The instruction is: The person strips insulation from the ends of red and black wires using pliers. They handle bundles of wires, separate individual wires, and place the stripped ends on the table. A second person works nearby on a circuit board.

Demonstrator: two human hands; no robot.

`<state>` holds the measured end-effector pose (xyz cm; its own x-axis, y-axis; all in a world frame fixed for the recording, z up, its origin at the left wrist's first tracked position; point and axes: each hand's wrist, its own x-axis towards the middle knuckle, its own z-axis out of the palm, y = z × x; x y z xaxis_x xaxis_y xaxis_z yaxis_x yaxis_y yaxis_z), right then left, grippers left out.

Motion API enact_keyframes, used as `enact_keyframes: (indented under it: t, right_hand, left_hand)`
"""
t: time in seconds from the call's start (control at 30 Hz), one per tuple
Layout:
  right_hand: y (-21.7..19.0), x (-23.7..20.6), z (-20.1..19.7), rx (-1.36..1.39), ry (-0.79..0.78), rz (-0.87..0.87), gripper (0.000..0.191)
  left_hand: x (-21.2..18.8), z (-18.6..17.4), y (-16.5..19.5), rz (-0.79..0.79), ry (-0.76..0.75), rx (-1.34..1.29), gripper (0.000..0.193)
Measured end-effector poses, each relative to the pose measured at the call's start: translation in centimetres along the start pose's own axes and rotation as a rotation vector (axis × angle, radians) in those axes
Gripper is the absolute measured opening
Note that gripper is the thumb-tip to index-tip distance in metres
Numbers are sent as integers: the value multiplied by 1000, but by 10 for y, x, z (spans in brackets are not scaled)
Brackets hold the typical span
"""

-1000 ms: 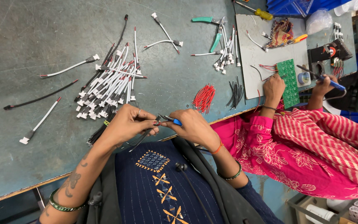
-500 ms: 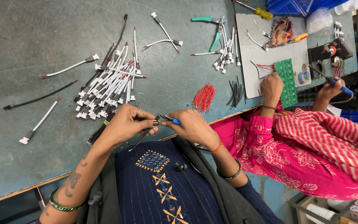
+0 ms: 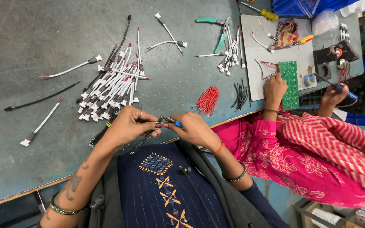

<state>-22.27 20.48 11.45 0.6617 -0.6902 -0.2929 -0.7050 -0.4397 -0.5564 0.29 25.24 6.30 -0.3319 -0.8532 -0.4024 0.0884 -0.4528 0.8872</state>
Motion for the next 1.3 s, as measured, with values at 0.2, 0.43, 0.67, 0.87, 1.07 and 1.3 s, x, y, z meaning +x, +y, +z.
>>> enact_keyframes:
  t: [0.2,0.43,0.67,0.87,1.07,1.3]
  right_hand:
    - [2,7,18,37,-17,20,31]
    - [5,24,30,59,-32,3,35]
    - [-1,38,33,39,0,1,41]
    - [-3,48,9,56,121,43,46]
    - [-9,38,12,550,121,186,55]
    - [-14,11,36,1051,256,139,46]
  left_hand:
    - [-1,-7,-12,39,9,30,17]
    - [10,-22,-20,-39,18,30,15]
    - [11,-30,-22,-39,24,34,16]
    - [4,-33,-22,-100,57,-35,16]
    - [-6,-27,-13,-6,107,-111,17]
    - [-9,-5,1,178,193,-295,18]
